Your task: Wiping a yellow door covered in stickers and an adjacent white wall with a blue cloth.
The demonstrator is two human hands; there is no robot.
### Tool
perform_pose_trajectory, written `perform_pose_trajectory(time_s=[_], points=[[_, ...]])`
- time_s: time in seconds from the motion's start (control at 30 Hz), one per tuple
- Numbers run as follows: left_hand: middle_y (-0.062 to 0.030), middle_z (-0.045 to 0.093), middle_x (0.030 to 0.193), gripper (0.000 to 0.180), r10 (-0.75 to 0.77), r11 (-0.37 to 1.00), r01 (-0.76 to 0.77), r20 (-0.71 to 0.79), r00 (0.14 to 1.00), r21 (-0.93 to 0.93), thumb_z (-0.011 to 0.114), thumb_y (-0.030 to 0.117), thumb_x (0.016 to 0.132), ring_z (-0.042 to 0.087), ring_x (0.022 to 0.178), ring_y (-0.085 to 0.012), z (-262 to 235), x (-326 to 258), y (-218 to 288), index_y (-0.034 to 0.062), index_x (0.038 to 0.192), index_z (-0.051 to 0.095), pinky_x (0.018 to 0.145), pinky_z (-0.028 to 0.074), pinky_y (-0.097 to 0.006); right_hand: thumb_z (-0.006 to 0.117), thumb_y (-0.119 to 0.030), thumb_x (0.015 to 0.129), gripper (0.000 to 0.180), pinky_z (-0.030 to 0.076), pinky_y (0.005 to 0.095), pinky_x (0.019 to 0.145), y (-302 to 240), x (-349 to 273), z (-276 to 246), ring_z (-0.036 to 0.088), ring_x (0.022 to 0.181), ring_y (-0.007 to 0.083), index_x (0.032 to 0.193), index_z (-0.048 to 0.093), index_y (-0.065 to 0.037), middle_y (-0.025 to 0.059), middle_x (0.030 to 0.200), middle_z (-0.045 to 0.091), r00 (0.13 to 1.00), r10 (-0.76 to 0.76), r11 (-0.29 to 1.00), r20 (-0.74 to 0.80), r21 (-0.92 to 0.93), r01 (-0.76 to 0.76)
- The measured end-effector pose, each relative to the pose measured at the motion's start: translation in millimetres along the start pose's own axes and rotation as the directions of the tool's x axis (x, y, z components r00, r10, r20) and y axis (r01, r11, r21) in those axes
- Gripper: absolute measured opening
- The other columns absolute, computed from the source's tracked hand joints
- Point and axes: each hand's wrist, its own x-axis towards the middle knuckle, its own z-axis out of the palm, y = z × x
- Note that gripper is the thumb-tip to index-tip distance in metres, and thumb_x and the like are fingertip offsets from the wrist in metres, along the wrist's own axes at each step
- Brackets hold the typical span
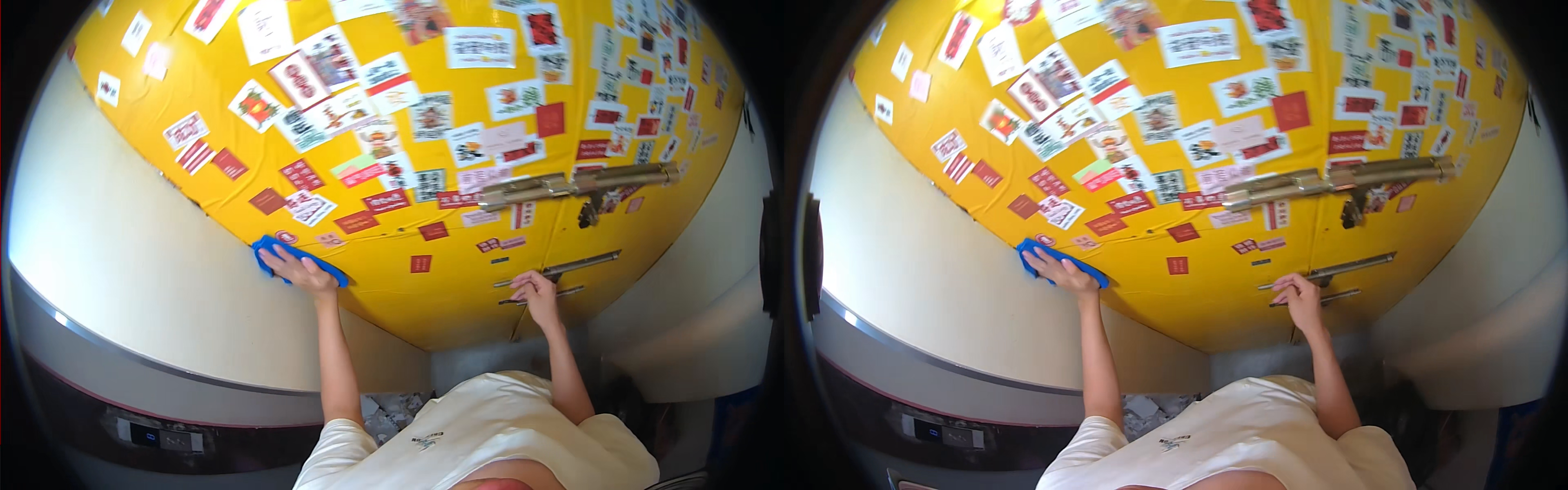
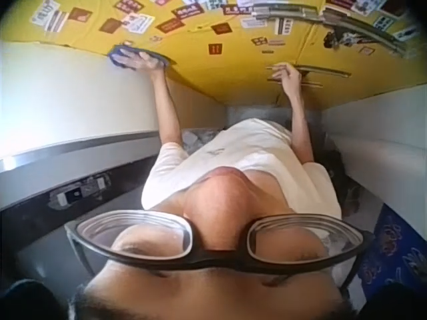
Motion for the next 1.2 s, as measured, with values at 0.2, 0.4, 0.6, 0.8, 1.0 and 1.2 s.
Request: perform_pose_trajectory(time_s=[0.2,0.4,0.6,0.8,1.0,1.2], points=[[-0.0234,0.010,0.158,0.063,-0.012,1.000,0.012,0.005,1.000,0.014,0.026,0.043,0.102,0.012,0.145,-0.0423,1.2,4.5,-0.6,0.0053,0.152,0.022,0.116,0.009,-0.056,0.041,0.008,0.089,0.019,0.053,0.0268,0.062,-9.3,-4.6,57.3,0.068,0.066,0.0175,0.090,0.060,0.005,0.0125,0.082,0.067,0.980,-0.198,0.980,-0.032,0.022,0.199],[-0.0211,0.010,0.159,0.060,-0.173,0.981,0.168,-0.046,0.984,-0.095,0.030,0.041,0.101,0.007,0.145,-0.0451,23.8,42.8,98.2,0.0091,0.152,0.025,0.114,0.004,-0.060,0.040,0.003,0.094,0.021,0.055,0.0281,0.062,-2.8,-25.9,36.3,0.067,0.063,0.0171,0.088,0.060,0.005,0.0131,0.082,0.067,0.941,-0.230,0.970,-0.250,0.020,0.243],[-0.0244,0.023,0.156,0.051,0.068,0.991,-0.046,0.180,0.981,-0.125,0.047,0.029,0.091,0.010,0.142,-0.0541,41.8,52.7,183.2,0.0127,0.140,0.052,0.113,-0.001,-0.061,0.039,0.005,0.093,0.021,0.056,0.0293,0.065,-15.5,-27.6,13.1,0.068,0.066,0.0180,0.093,0.061,0.006,0.0141,0.086,0.067,0.952,-0.173,0.977,-0.252,0.075,0.197],[-0.0214,0.033,0.152,0.050,0.237,0.968,-0.208,0.238,0.942,-0.140,0.049,0.026,0.090,0.018,0.142,-0.0489,53.6,80.6,251.5,0.0206,0.139,0.053,0.115,0.001,-0.055,0.039,0.003,0.093,0.024,0.056,0.0289,0.068,-14.3,-24.8,-51.6,0.070,0.073,0.0191,0.099,0.062,0.005,0.0138,0.091,0.069,0.988,-0.028,0.998,-0.149,0.043,0.035],[-0.0076,0.046,0.146,0.051,0.731,0.682,-0.625,0.379,0.567,-0.379,0.059,0.019,0.083,0.036,0.138,-0.0332,52.2,131.3,305.1,0.0246,0.134,0.058,0.114,0.017,-0.050,0.037,0.005,0.093,0.025,0.057,0.0296,0.071,-8.8,-7.9,-122.1,0.070,0.075,0.0201,0.102,0.061,0.005,0.0151,0.094,0.069,0.990,0.010,1.000,-0.138,0.010,-0.009],[-0.0007,0.044,0.148,0.061,0.860,0.498,-0.710,0.384,0.335,-0.498,0.067,0.024,0.078,0.038,0.138,-0.0260,74.1,142.5,374.7,0.0294,0.138,0.052,0.110,0.029,-0.047,0.041,0.002,0.095,0.021,0.056,0.0291,0.072,-14.6,10.0,-148.6,0.070,0.077,0.0192,0.103,0.060,0.007,0.0151,0.093,0.069,1.000,0.005,1.000,-0.029,0.028,-0.004]])
